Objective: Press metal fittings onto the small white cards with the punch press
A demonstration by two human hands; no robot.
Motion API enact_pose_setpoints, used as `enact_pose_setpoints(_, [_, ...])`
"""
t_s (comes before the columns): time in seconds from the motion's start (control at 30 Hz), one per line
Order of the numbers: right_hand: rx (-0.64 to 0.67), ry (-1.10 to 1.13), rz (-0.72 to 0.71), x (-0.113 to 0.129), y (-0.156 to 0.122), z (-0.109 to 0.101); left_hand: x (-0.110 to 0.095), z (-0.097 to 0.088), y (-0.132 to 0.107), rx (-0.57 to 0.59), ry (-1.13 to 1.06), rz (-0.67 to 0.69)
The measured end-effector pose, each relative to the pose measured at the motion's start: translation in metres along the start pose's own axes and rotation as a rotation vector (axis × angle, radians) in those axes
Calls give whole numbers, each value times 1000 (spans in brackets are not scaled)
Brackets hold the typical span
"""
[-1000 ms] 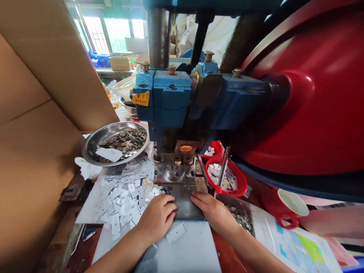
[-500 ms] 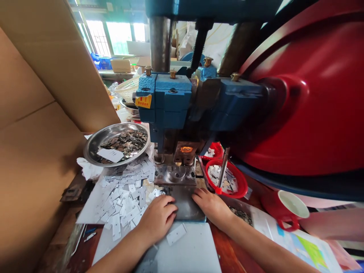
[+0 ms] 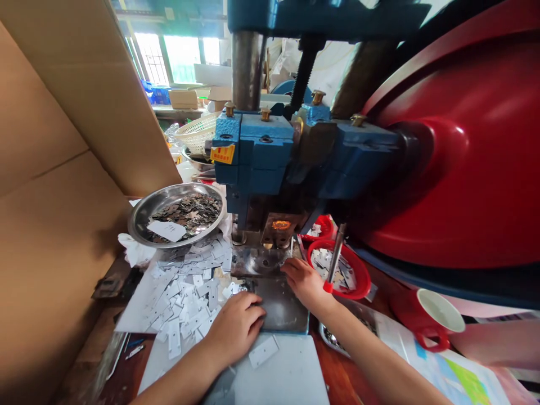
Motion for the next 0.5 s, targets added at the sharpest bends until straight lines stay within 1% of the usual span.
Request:
enact_pose_setpoints(0.1, [-31,26,-12,-2,9,1,-1,-2,0,-6,1,1])
enact_pose_setpoints(0.27, [-99,60,4,-10,7,-2,-2,-3,1,-5,5,2])
enact_pose_setpoints(0.43, [-217,143,34,-15,8,-15,-2,-3,1,6,8,-1])
enact_pose_setpoints(0.5, [-230,183,61,-16,4,-21,-2,-3,1,6,4,-5])
Point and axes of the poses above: each hand's wrist, its own y-axis towards the middle knuckle, its own z-axis out of the palm, x = y × z, the point moved 6 cm from there along y, towards the middle knuckle, and after that the axes turned 4 degrees about y, right-handed, at the moved point
